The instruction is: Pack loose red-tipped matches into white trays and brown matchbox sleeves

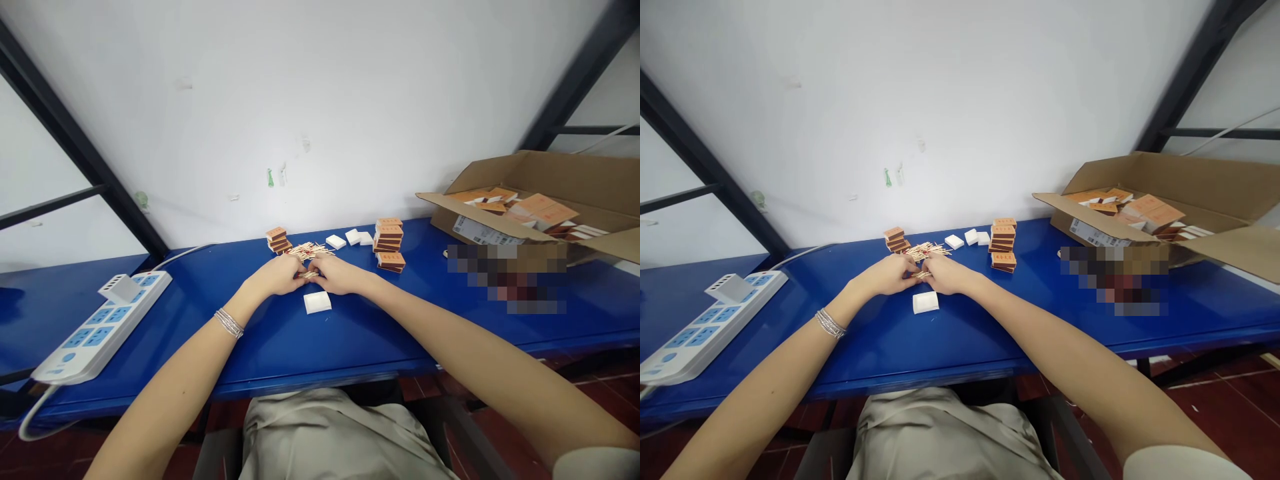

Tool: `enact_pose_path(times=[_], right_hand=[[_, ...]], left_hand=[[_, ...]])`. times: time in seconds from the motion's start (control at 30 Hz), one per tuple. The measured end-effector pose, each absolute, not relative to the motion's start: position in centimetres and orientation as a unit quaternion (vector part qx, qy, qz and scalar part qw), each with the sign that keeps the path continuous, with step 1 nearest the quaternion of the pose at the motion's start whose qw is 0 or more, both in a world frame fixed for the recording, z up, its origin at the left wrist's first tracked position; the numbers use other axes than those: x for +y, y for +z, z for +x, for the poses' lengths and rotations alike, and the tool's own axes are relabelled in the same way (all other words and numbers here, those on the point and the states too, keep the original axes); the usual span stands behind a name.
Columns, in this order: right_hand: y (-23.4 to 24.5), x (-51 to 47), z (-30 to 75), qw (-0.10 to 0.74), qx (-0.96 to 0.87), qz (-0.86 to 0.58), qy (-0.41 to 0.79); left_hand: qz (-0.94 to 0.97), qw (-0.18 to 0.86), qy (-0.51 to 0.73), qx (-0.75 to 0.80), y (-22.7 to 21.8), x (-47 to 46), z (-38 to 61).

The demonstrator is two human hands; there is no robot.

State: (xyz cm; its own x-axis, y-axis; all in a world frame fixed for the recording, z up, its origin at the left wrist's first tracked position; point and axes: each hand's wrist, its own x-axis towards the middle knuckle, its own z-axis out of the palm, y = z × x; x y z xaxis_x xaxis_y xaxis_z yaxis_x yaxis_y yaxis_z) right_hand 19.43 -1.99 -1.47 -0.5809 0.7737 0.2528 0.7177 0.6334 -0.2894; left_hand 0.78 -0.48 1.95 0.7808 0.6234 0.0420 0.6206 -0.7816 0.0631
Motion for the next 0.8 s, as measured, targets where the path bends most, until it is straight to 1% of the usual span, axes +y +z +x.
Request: enact_pose_path(times=[0.17,0.23,0.37,0.5,0.8], right_hand=[[-1.82,-1.71,19.54,0.192,-0.883,-0.420,0.084],[-1.78,-1.69,19.57,0.185,-0.882,-0.425,0.082],[-1.62,-1.81,19.58,0.161,-0.881,-0.439,0.075],[-1.58,-2.01,19.50,0.165,-0.877,-0.447,0.065],[-0.99,-2.25,19.34,0.159,-0.878,-0.442,0.087]], left_hand=[[0.938,-0.025,0.013,0.345,1.95,-0.95,1.24],[0.938,-0.035,0.010,0.346,1.93,-1.10,1.44],[0.938,-0.022,0.023,0.345,1.95,-1.19,1.58],[0.930,-0.008,0.023,0.367,2.03,-1.11,1.51],[0.913,-0.038,0.016,0.406,2.43,-1.33,1.63]])
